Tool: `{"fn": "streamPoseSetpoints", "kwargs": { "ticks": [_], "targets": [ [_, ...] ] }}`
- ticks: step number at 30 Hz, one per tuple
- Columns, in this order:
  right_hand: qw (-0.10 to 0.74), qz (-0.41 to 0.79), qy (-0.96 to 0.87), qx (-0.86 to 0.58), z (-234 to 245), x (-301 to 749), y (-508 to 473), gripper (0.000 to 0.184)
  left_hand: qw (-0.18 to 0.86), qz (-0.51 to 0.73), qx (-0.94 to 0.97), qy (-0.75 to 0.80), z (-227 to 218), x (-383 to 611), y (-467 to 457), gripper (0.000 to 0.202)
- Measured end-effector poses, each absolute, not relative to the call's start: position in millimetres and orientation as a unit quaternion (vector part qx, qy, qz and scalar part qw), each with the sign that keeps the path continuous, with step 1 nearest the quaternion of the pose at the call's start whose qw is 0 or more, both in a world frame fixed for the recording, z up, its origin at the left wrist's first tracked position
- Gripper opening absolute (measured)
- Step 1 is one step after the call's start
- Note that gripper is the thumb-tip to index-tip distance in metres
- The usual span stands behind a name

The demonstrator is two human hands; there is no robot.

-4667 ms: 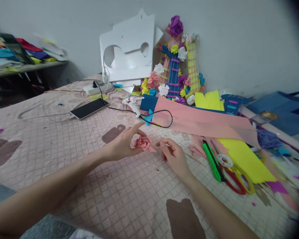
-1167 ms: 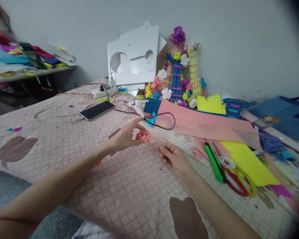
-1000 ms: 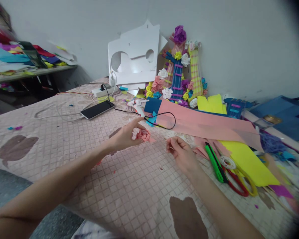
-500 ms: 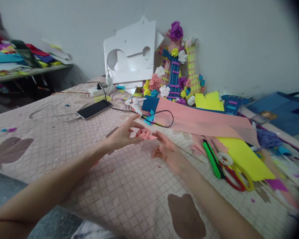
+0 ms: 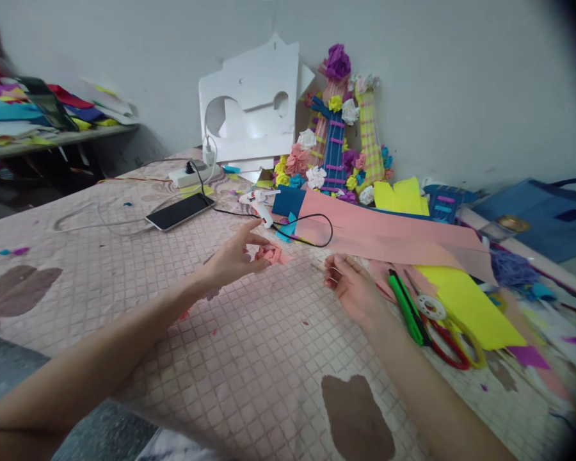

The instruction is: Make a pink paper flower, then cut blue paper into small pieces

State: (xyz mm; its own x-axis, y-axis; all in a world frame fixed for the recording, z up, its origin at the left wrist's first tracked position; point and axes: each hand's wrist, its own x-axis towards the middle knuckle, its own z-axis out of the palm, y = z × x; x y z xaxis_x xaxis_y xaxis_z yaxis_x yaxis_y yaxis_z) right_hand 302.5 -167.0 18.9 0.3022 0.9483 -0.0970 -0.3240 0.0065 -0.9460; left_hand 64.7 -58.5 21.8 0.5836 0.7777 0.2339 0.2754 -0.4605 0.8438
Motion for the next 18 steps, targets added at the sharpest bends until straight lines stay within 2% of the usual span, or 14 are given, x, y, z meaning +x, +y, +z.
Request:
{"fn": "streamPoseSetpoints", "kwargs": {
  "ticks": [4,7,9,12,14,18],
  "targets": [
    [0.644,0.475,-0.322,-0.506,27,311,-166,0.022,0.387,0.31,0.801,0.335,21,64,-57,0.076],
    [0.616,0.448,-0.366,-0.535,29,314,-166,0.038,0.383,0.312,0.803,0.335,21,64,-57,0.075],
    [0.581,0.39,-0.426,-0.573,27,316,-167,0.044,0.388,0.294,0.816,0.312,22,65,-60,0.075],
    [0.528,0.292,-0.505,-0.617,21,316,-168,0.033,0.381,0.269,0.846,0.259,22,68,-68,0.077],
    [0.514,0.284,-0.53,-0.612,16,314,-169,0.023,0.373,0.263,0.859,0.232,21,72,-76,0.079],
    [0.491,0.285,-0.578,-0.586,9,298,-172,0.025,0.362,0.248,0.874,0.21,15,79,-88,0.079]
  ]
}}
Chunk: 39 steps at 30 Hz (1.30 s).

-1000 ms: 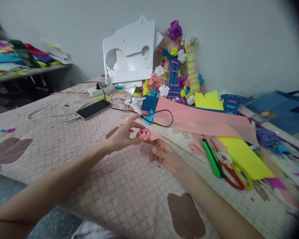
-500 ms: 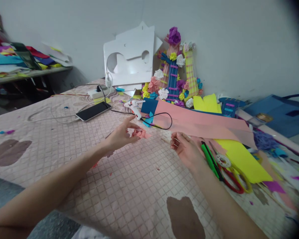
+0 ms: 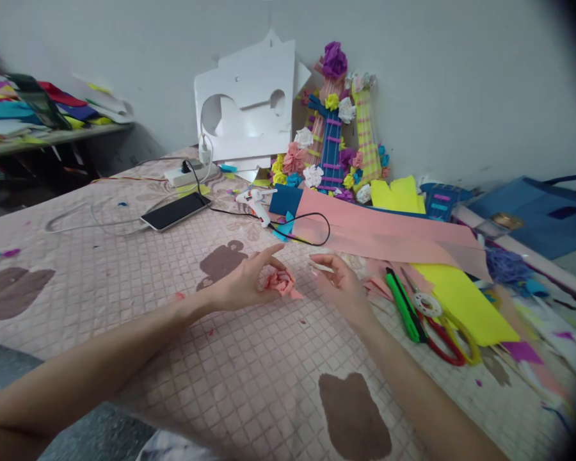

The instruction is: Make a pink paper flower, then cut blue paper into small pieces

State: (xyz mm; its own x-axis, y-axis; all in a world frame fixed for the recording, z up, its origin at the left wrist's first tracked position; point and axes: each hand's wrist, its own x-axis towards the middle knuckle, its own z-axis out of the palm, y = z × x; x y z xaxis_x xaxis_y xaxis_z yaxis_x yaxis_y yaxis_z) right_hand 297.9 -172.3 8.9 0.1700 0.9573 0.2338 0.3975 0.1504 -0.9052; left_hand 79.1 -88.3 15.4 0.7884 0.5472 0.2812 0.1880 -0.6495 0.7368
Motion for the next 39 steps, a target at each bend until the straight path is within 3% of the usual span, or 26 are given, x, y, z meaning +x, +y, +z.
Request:
{"fn": "streamPoseSetpoints", "kwargs": {
  "ticks": [8,17,31,39],
  "targets": [
    [0.438,0.224,-0.674,-0.551,1,268,-184,0.057,0.348,0.238,0.883,0.205,5,86,-94,0.076],
    [0.408,0.193,-0.703,-0.549,-11,265,-182,0.068,0.345,0.211,0.885,0.229,4,85,-95,0.079],
    [0.405,0.163,-0.709,-0.553,-16,264,-180,0.065,0.313,0.205,0.9,0.225,0,86,-96,0.078],
    [0.491,0.262,-0.601,-0.573,-10,275,-179,0.038,0.312,0.211,0.901,0.216,-1,85,-95,0.079]
  ]
}}
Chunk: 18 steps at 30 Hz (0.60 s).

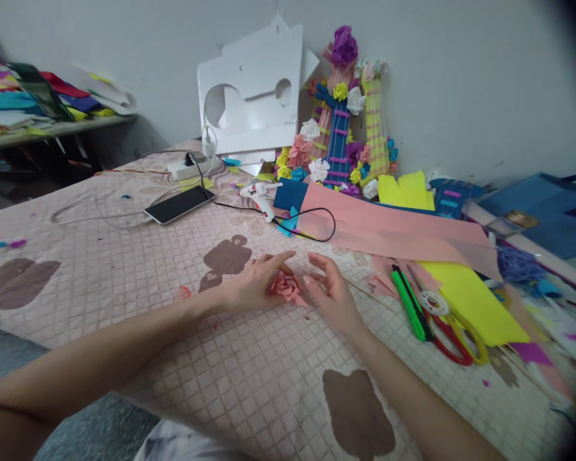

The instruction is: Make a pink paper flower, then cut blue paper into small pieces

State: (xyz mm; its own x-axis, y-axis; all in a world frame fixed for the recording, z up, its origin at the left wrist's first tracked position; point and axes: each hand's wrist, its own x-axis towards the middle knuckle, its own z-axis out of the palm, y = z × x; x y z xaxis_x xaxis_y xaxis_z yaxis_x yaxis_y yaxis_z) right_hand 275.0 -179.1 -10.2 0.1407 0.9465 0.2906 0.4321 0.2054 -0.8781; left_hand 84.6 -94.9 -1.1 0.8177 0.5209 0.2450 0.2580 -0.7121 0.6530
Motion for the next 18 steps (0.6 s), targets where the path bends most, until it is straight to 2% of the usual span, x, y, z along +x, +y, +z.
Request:
{"fn": "streamPoseSetpoints", "kwargs": {
  "ticks": [4,11,18],
  "targets": [
    [0.514,0.293,-0.556,-0.584,-7,280,-177,0.029,0.311,0.196,0.903,0.222,0,85,-95,0.079],
    [0.437,0.225,-0.665,-0.562,-11,267,-183,0.059,0.308,0.216,0.902,0.212,-3,84,-93,0.079],
    [0.422,0.151,-0.705,-0.55,-23,260,-181,0.064,0.307,0.212,0.903,0.212,-4,84,-93,0.081]
  ]
}}
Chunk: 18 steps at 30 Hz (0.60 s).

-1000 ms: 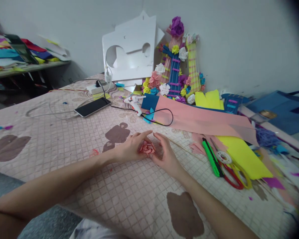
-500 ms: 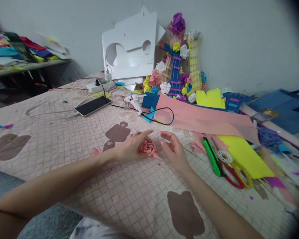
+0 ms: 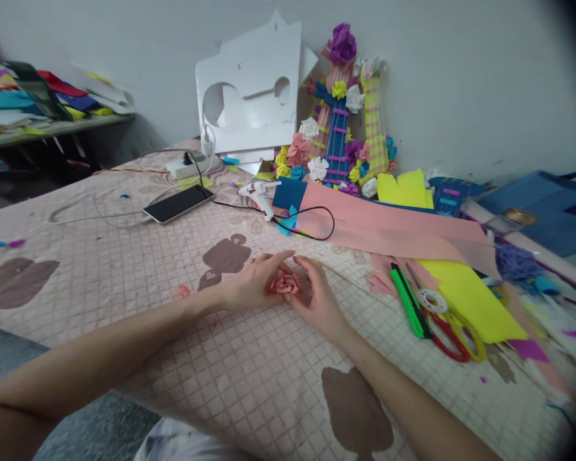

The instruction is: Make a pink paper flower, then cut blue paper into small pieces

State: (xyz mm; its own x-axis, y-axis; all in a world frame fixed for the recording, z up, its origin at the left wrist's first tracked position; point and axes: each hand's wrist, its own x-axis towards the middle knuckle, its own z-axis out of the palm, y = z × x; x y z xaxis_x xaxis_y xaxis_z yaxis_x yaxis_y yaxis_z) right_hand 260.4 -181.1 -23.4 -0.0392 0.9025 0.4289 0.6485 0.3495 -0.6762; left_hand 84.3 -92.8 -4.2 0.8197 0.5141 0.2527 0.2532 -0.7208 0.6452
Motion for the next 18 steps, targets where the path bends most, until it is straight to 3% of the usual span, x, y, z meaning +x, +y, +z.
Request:
{"fn": "streamPoseSetpoints", "kwargs": {
  "ticks": [13,18],
  "targets": [
    [0.431,0.155,-0.706,-0.54,-20.1,259.7,-183.1,0.06,0.307,0.213,0.905,0.204,-6.1,84.6,-91.2,0.079],
    [0.48,0.227,-0.627,-0.57,-17.2,262.3,-185.2,0.044,0.305,0.211,0.906,0.204,-3.6,84.0,-91.6,0.078]
  ]
}}
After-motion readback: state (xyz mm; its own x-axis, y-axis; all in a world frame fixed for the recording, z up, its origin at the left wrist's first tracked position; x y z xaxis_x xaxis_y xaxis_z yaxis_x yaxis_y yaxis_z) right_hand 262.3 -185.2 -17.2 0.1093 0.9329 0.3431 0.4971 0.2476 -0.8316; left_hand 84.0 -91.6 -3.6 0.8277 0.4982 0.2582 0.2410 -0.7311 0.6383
